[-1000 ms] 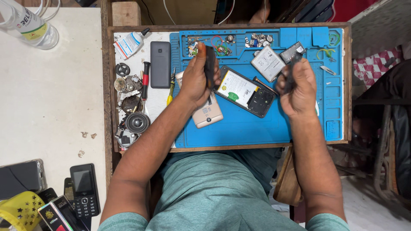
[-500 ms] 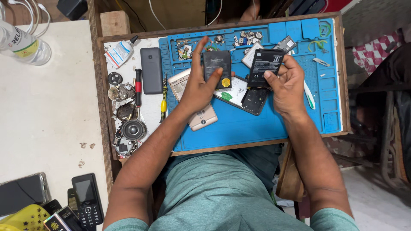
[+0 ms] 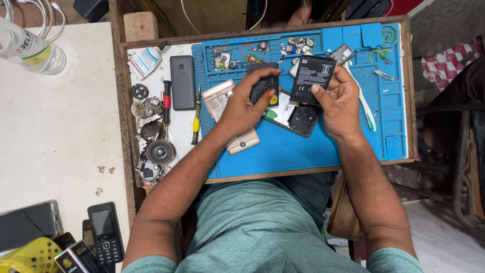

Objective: The person removes the old battery from a disassembled smartphone, compares it with a new battery, and installs the new battery into the phone. The person handles the phone body, old battery, and new battery, then places the new battery into the phone chassis.

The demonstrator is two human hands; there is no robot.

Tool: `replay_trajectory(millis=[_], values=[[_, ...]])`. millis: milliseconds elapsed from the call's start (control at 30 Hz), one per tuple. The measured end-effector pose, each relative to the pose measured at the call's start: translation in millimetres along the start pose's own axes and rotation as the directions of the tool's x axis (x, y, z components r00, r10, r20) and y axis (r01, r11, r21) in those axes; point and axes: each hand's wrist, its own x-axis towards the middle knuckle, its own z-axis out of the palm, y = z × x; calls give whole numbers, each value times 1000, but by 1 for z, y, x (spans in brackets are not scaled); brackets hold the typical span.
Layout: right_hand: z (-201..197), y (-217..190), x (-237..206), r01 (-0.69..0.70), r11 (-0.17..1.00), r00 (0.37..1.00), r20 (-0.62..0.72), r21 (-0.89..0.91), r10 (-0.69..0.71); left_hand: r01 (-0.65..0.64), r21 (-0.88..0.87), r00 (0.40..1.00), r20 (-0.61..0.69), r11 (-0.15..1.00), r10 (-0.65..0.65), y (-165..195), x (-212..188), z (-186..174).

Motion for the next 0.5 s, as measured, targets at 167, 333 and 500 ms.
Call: replay_trajectory(millis=[167, 333, 500], values=[[-1, 1, 1, 6, 1000, 1000, 8, -3, -6, 9, 44, 1000, 6, 999, -9, 1, 1, -1], [-3, -1, 2, -5, 1000, 1000, -8, 8, 5, 36, -64, 999, -28, 997, -38, 3, 2, -2], [-3, -2, 2, -4, 1000, 1000, -2, 28, 4, -64, 91, 994, -80, 994, 72, -2, 2, -2]])
